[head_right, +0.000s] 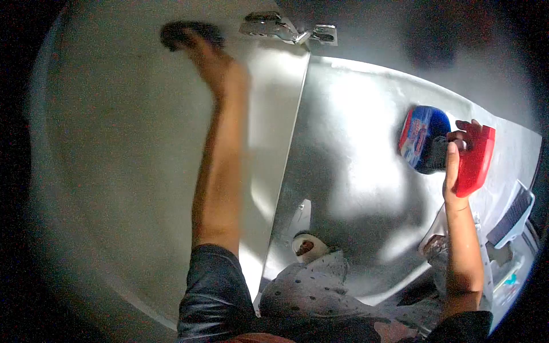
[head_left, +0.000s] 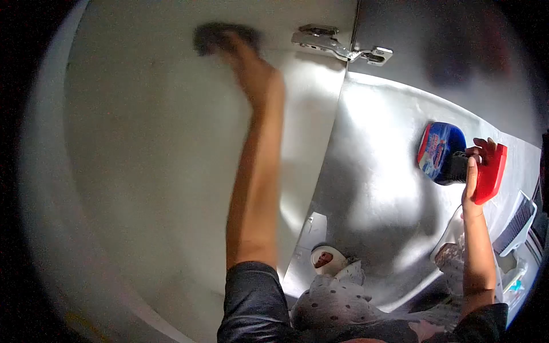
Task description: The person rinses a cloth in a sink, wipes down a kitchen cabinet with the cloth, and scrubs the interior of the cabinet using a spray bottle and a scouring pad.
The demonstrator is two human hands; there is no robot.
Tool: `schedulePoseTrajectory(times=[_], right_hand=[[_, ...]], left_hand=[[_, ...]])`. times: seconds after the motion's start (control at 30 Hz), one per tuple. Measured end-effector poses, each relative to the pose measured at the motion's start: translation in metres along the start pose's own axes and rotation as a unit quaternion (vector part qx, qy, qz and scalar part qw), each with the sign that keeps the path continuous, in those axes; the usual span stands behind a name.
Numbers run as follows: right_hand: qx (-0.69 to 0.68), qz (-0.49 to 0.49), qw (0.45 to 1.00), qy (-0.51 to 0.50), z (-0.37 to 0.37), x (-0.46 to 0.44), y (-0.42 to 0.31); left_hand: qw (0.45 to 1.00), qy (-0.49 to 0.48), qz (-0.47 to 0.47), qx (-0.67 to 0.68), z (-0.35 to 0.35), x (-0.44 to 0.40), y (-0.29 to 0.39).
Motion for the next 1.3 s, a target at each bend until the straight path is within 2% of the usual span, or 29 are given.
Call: schedulePoseTrajectory(times=[0.03,0.07,0.1,0.13,0.2,0.23,0.27,0.3,0.33,0.37,0.43,0.47,0.5,0.57,0.6,0.63,0.67,0.7,0.73,0.8,0.87,0.93,1.0,1.07,1.1,1.13,1.2,1.27,1.3], right_hand=[[0.006,-0.001,1.0,0.002,0.001,0.0,0.001],[0.003,-0.008,1.0,0.007,0.002,0.001,0.003],[0.004,-0.007,1.0,0.004,0.001,0.001,0.005],[0.0,-0.003,1.0,0.014,0.004,0.001,0.005],[0.006,-0.003,1.0,0.02,0.004,0.0,0.001],[0.008,-0.004,1.0,0.019,0.005,0.0,0.001],[0.012,-0.004,1.0,0.017,0.005,-0.001,0.002],[0.013,-0.005,1.0,0.017,0.004,-0.001,0.003],[0.021,-0.012,1.0,0.019,0.003,-0.001,0.002],[0.02,-0.011,1.0,0.021,0.002,-0.001,0.001],[0.019,-0.009,0.999,0.032,0.003,0.001,0.001],[0.026,-0.015,0.999,0.029,0.005,0.004,0.001],[0.028,-0.008,0.999,0.027,0.004,0.002,0.0],[0.022,-0.011,0.999,0.026,0.003,0.004,0.0],[0.019,-0.013,0.999,0.026,0.003,0.003,0.002],[0.023,-0.016,0.999,0.026,0.006,0.001,0.003],[0.024,-0.014,0.999,0.032,0.01,0.0,0.004],[0.012,-0.007,0.999,0.036,0.008,0.0,0.003],[0.004,-0.004,0.999,0.034,0.005,0.001,0.003],[0.018,-0.009,1.0,0.017,0.003,0.002,-0.001],[0.016,-0.021,1.0,0.017,0.003,0.005,0.0],[0.033,-0.01,0.999,0.019,0.004,0.001,0.0],[0.028,-0.001,0.999,0.019,0.003,0.0,-0.001],[0.053,0.016,0.998,0.014,0.004,0.0,-0.005],[0.05,0.007,0.999,0.002,0.001,-0.001,-0.008],[0.046,0.004,0.999,0.005,0.0,-0.002,-0.008],[0.041,0.003,0.999,0.008,-0.002,-0.001,-0.01],[0.043,-0.004,0.999,-0.002,-0.001,-0.001,-0.006],[0.045,0.013,0.999,-0.006,-0.002,-0.003,-0.011]], left_hand=[[0.997,0.055,0.027,0.043,0.014,-0.015,-0.031],[0.999,0.049,0.021,-0.006,0.008,-0.027,-0.078],[0.986,0.039,0.1,0.131,0.005,-0.043,-0.141],[0.946,0.052,0.179,0.264,0.001,-0.055,-0.203],[0.929,-0.058,0.185,0.317,0.003,-0.087,-0.289],[0.969,-0.126,0.114,0.18,0.006,-0.094,-0.278],[0.984,-0.172,0.028,0.043,0.01,-0.099,-0.266],[0.951,-0.051,0.223,0.208,0.038,-0.098,-0.239],[0.84,0.078,0.399,0.36,0.048,-0.08,-0.236],[0.841,0.078,0.396,0.361,0.049,-0.087,-0.245],[0.932,-0.075,0.332,0.122,0.039,-0.117,-0.277],[0.943,-0.156,0.294,-0.004,0.028,-0.118,-0.303],[0.933,-0.228,0.247,-0.128,0.019,-0.118,-0.324],[0.899,-0.299,0.189,-0.258,0.016,-0.107,-0.317],[0.962,-0.153,0.201,-0.106,0.037,-0.105,-0.27],[0.953,-0.058,0.283,0.091,0.051,-0.091,-0.223],[0.899,0.064,0.329,0.283,0.065,-0.077,-0.172],[0.899,0.063,0.324,0.287,0.077,-0.096,-0.144],[0.906,0.01,0.365,0.216,0.08,-0.104,-0.128],[0.898,-0.069,0.395,0.182,0.058,-0.114,-0.242],[0.867,-0.074,0.418,0.261,0.035,-0.105,-0.291],[0.857,-0.015,0.39,0.336,0.026,-0.092,-0.269],[0.929,0.036,0.286,0.23,0.054,-0.101,-0.174],[0.915,0.096,0.316,0.233,0.093,-0.103,-0.135],[0.91,0.091,0.33,0.233,0.085,-0.104,-0.168],[0.925,0.038,0.338,0.17,0.067,-0.121,-0.214],[0.934,-0.01,0.341,0.107,0.063,-0.117,-0.237],[0.941,-0.149,0.283,0.109,0.037,-0.094,-0.204],[0.97,-0.162,0.145,-0.105,0.031,-0.086,-0.202]])
Point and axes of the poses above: each hand's wrist, its own x-axis away from the middle knuckle, its own z-axis out of the back of the hand, y = z × x, the point moved 10 cm from there along -x, towards the middle knuckle, and after that the axes turned 7 degrees about -x, right-handed, at the moved point
